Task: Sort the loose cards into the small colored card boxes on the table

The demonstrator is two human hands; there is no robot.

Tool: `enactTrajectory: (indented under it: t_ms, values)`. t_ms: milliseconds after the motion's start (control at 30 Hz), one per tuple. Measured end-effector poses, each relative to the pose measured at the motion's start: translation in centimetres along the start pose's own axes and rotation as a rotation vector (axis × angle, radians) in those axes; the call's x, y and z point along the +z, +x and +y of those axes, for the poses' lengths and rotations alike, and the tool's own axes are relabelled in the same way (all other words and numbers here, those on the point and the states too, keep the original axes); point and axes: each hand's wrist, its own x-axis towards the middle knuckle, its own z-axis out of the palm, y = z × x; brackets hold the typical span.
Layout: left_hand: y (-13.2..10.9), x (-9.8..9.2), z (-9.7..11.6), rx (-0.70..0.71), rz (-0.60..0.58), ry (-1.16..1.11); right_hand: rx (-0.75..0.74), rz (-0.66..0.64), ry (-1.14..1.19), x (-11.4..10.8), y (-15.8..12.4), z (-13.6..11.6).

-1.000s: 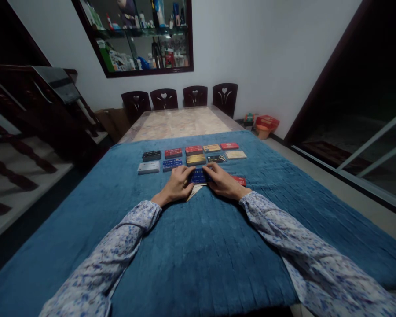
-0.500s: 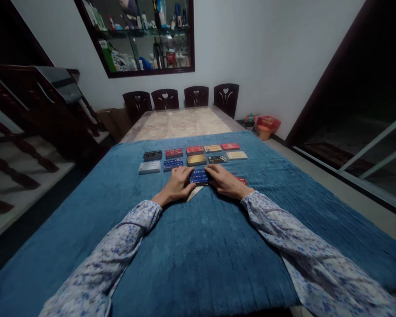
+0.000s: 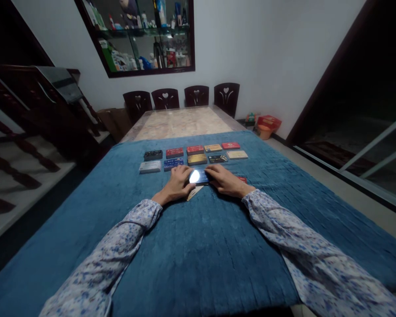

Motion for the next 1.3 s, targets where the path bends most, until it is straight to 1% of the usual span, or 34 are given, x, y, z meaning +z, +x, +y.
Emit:
enactTrajectory:
  t_ms: [267,367,500,667,833,1000,1133,1300]
  values:
    - [-0.1,-0.1,-0.3,0.027,-0.001,0.006,-0.012,-0.028,0.020,0.2,0.2,0.2]
    - [-0.2,-0.5,-0.3,0.019,-0.023,0.023,-0.012,-0.036,0.037,0.2,0.5,0.1]
    - [-0.4,-1.5,-0.2,-0.034,-0.083,0.052,0.010,-0.074,0.057,-0.2,1.3,-0.4]
    - [-0.4,-2.9,-0.7,-0.089,-0.124,0.059,0.036,-0.144,0.036,-0.4,3.4,-1.0]
    - [-0.5,-4.2,-1.9,-0.145,-0.120,0.054,0.014,-0.156,0.035,0.0,5.7,-1.0]
    - [-0.6,-5.4,-3.0,-0.198,-0.143,0.068,-0.002,-0.185,0.004,0.7,8.0,-0.6]
    - [-0.3,-5.8,-4.0,-0.247,-0.151,0.080,0.047,-0.243,-0.083,1.0,9.9,-1.0]
    - [0.1,-6.0,-5.3,-0.294,-0.161,0.132,0.150,-0.354,-0.178,0.6,12.0,-2.4]
